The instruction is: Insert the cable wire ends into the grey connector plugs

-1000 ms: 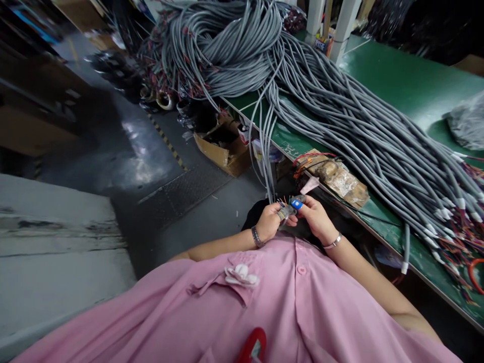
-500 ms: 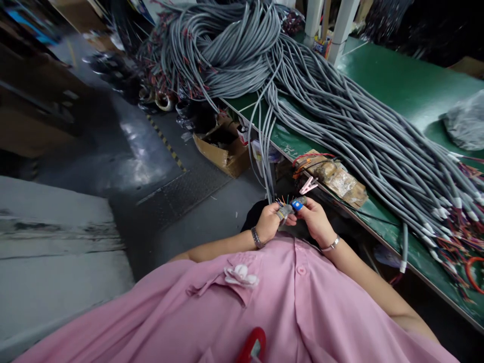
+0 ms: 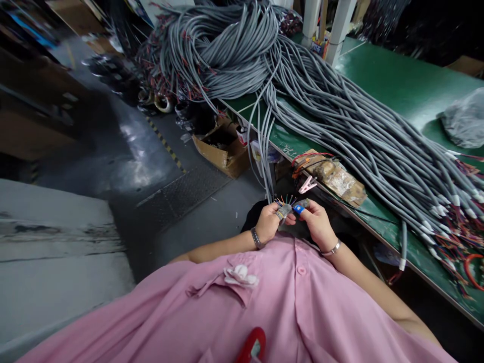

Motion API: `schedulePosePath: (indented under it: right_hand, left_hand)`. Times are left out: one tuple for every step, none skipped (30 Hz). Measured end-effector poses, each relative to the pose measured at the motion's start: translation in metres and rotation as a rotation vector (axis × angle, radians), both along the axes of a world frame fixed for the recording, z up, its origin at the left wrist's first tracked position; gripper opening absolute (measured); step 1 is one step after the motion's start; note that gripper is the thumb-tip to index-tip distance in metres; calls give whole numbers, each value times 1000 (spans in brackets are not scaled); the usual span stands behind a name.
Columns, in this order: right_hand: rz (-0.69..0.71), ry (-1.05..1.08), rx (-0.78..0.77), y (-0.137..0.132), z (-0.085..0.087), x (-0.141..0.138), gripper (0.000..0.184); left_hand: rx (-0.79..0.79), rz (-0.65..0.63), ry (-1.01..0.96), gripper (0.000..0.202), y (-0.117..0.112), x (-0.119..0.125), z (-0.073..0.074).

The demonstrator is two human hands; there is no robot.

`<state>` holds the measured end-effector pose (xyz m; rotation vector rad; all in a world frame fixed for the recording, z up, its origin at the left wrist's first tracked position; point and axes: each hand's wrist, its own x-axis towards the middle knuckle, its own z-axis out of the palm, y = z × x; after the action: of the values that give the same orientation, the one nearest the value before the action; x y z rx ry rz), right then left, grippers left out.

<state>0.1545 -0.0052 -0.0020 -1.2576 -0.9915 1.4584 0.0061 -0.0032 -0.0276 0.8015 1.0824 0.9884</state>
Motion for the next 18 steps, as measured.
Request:
schedulePosePath:
  right_hand:
    - [-9,-4,0,-1,0,0,22]
    - [-15,-5,1,-1,0,0,22]
    - [-17,-4,3,-2,0,0,22]
    - [-16,-4,5,-2,0,0,21]
    - [-12,-4,8,-2,0,0,21]
    - [-3,-1,13,-3,0,1,20]
    - [11,4,19,-3,0,2,20]
    - [32,9,24,-3,0,3,20]
    - [53,16,25,-3,0,5,21]
    - [68,27,20,-3,0,7,22]
    - [75,44,4,-2,0,9,24]
    - [75,66,-23,-2,0,11,26]
    - [70,91,-54,-1,0,12,28]
    - [67,114,-82,0,1,13,30]
    - [71,132,-101,1,2,13,31]
    - [84,141,-107,2,3,13,31]
    - [103,141,-100,3,5,11,31]
    - [122,137,-85,4,7,10,31]
  left_hand:
    - [-1,5,2,41,0,0,0]
    - [-4,8,1,41,0,0,0]
    - [-9,9,-2,40,0,0,1]
    - [-14,10,-5,40,0,0,1]
    - [-18,11,-9,40,0,0,1]
    - [-20,11,-11,39,0,0,2]
    - [-17,11,-14,38,0,0,3]
    - [-8,9,-18,37,0,-1,3]
    - [4,5,-22,36,0,-2,4]
    - [15,0,-27,35,0,-3,4]
    - [23,-6,-31,34,0,-4,5]
    - [25,-15,-31,34,0,-4,5]
    - [25,-25,-28,35,-1,-5,5]
    - [25,-36,-21,35,-1,-5,6]
    - [27,-48,-12,36,-2,-5,6]
    - [32,-61,-6,36,-3,-5,6]
    - [39,-74,-2,37,-3,-5,7]
    - [47,-86,2,37,-4,-4,7]
